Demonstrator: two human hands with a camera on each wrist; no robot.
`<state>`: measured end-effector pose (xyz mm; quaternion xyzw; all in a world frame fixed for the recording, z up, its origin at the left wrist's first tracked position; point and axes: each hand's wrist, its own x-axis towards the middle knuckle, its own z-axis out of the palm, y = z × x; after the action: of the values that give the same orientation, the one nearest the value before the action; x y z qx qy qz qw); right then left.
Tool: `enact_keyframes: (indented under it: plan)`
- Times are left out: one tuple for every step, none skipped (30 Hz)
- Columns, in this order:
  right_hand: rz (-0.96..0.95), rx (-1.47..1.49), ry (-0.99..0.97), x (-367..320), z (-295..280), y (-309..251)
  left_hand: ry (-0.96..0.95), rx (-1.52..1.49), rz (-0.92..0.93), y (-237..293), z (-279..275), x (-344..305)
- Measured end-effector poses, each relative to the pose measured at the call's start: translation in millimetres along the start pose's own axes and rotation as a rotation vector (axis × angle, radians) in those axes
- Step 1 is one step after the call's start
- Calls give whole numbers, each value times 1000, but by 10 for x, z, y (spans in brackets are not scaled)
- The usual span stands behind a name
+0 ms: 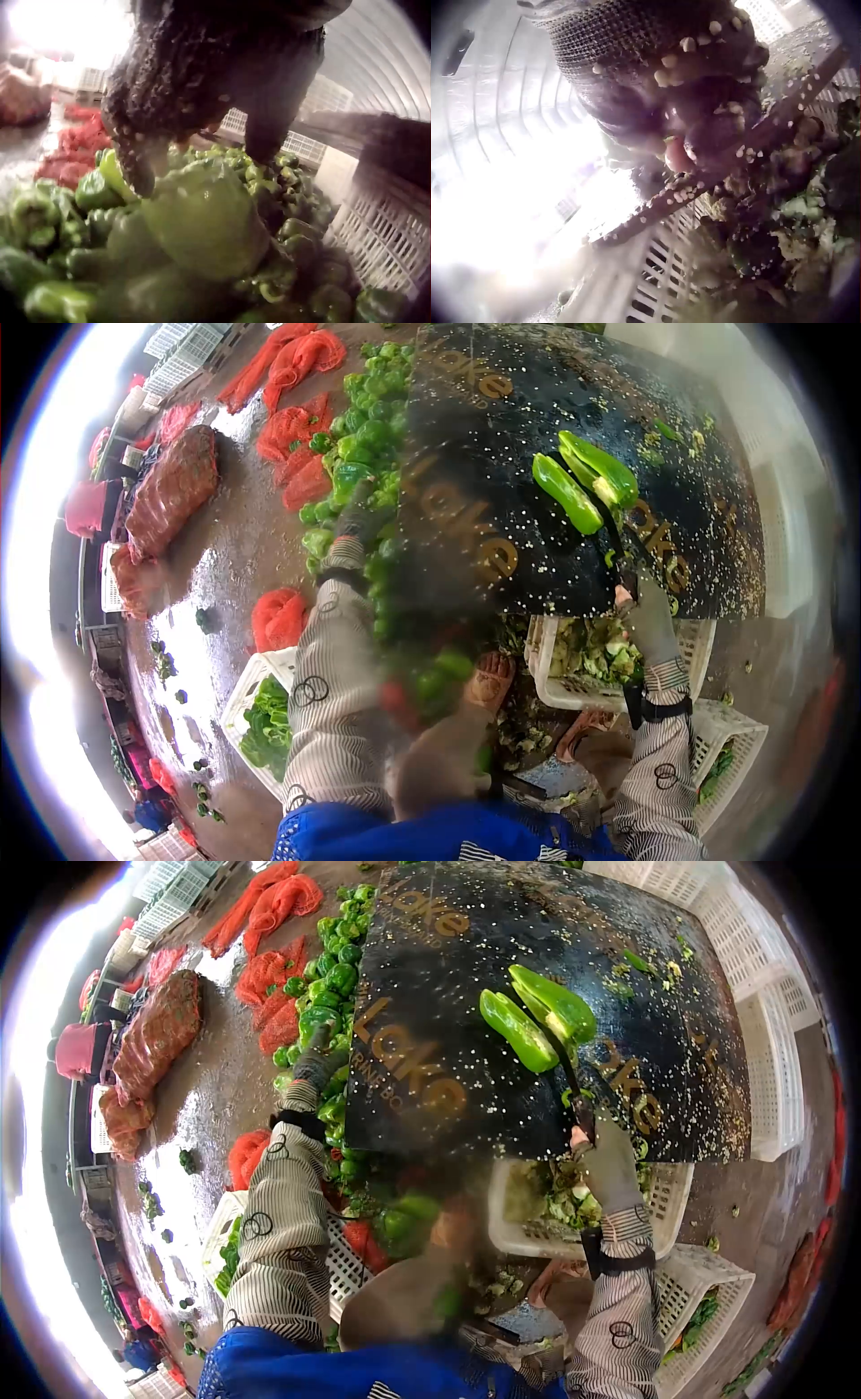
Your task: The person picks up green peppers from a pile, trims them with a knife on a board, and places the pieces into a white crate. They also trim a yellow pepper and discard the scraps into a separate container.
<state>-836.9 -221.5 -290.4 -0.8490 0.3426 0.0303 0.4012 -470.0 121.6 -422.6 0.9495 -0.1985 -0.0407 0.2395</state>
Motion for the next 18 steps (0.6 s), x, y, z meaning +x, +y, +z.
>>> enact_keyframes:
  plan:
    - [-82,-71,34,20,20,66,-59,-46,-131,46,96,38]
    - [-84,-71,34,19,49,64,-118,-91,-261,58,176,86]
    - [-133,-97,70,17,53,53,-125,-129,-271,38,255,152]
    - [-180,-124,106,6,54,55,-124,-132,-272,132,221,188]
    - [-149,-186,97,20,66,146,-254,66,-249,295,116,207]
    - [-147,-188,99,32,84,179,-380,266,-220,430,20,237]
    - [-166,-191,113,39,85,183,-494,224,-281,465,-35,307]
    - [-186,-193,123,34,85,186,-494,224,-279,503,-31,294]
    - [-183,-191,121,30,86,191,-490,305,-265,541,-13,243]
    - [-161,-195,112,33,89,197,-489,387,-251,560,-3,172]
    - [-142,-201,104,52,84,202,-424,497,-114,505,35,70]
    - [-135,-201,100,52,71,206,-432,498,-114,469,111,-57]
    - [-164,-189,106,40,62,198,-337,542,-75,402,207,-197]
    - [-198,-172,111,29,69,178,-238,589,-37,315,281,-328]
    - [-209,-131,125,22,75,157,-132,636,2,236,342,-429]
    - [-210,-124,125,23,69,130,-24,679,45,166,402,-509]
    - [-159,-96,102,25,60,103,23,674,35,129,453,-567]
    - [-106,-70,77,19,59,97,28,615,-24,85,506,-621]
